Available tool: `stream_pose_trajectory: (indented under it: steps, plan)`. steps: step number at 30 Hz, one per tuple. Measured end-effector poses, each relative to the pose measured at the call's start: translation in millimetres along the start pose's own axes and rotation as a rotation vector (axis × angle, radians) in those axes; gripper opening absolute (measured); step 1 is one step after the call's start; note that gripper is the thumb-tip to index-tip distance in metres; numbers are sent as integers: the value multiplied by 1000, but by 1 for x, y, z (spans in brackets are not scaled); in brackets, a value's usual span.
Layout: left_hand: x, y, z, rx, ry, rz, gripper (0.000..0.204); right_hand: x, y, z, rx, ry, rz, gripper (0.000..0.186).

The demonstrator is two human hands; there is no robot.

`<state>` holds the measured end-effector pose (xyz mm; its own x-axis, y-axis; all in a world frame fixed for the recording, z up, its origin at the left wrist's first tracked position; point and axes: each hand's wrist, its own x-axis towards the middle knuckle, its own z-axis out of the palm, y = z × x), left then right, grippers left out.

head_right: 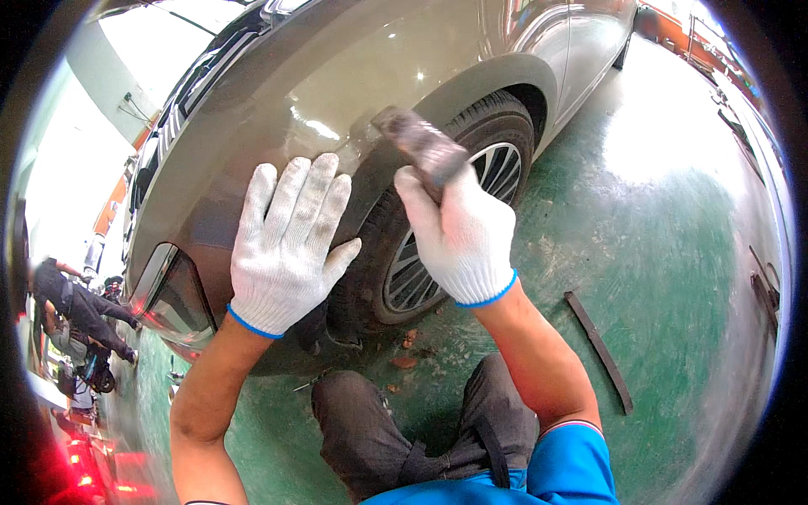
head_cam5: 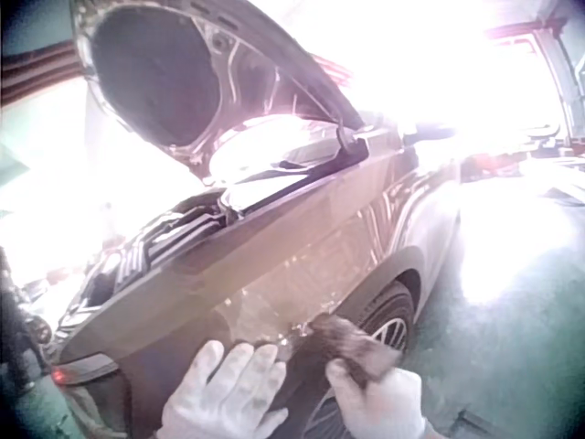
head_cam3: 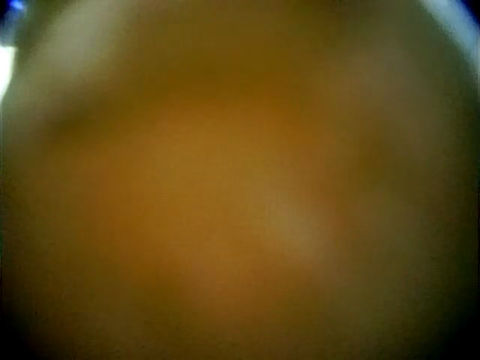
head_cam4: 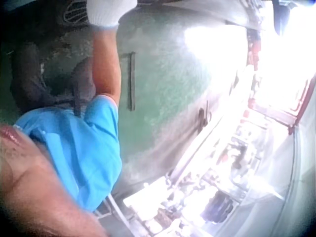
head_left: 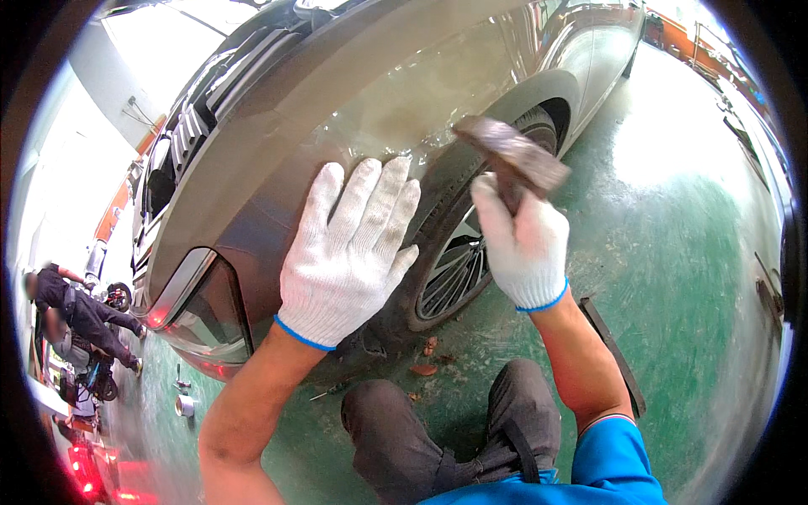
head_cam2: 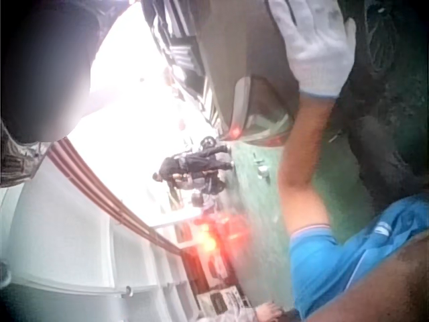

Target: The person uses a curved metal bar and a hammer to push out a dent on the rear quarter panel of a car. They repeatedly tap the bar against the panel near the wheel arch while supporting the area with their other hand.

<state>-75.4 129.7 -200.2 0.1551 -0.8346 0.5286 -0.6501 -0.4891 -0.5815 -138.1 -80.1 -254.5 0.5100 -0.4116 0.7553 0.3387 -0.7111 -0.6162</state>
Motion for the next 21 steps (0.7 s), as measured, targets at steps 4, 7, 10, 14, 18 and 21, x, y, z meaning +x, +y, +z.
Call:
stream_pose_trajectory:
  steps: [4, 7, 10, 14, 18, 21]
  plan:
    - [-2, 2, 3, -10, 5, -2, 81, 1, -1, 1, -15, -16, -15, 26]
    - [1, 0, 2, -2, 7, 0, 80, 1, 3, 4, -100, -27, -5, 27]
    - [-1, 3, 2, -11, 8, -1, 79, 1, 8, 0, -94, -72, -50, 28]
    - [0, 2, 1, -7, -7, -7, 78, 2, 9, 1, 2, -33, -88, 28]
    - [0, 1, 1, 11, -3, -10, 77, 0, 12, -3, -56, -34, 36, 28]
    - [1, 2, 1, 10, 0, -13, 76, 1, 10, -6, 17, -48, 57, 30]
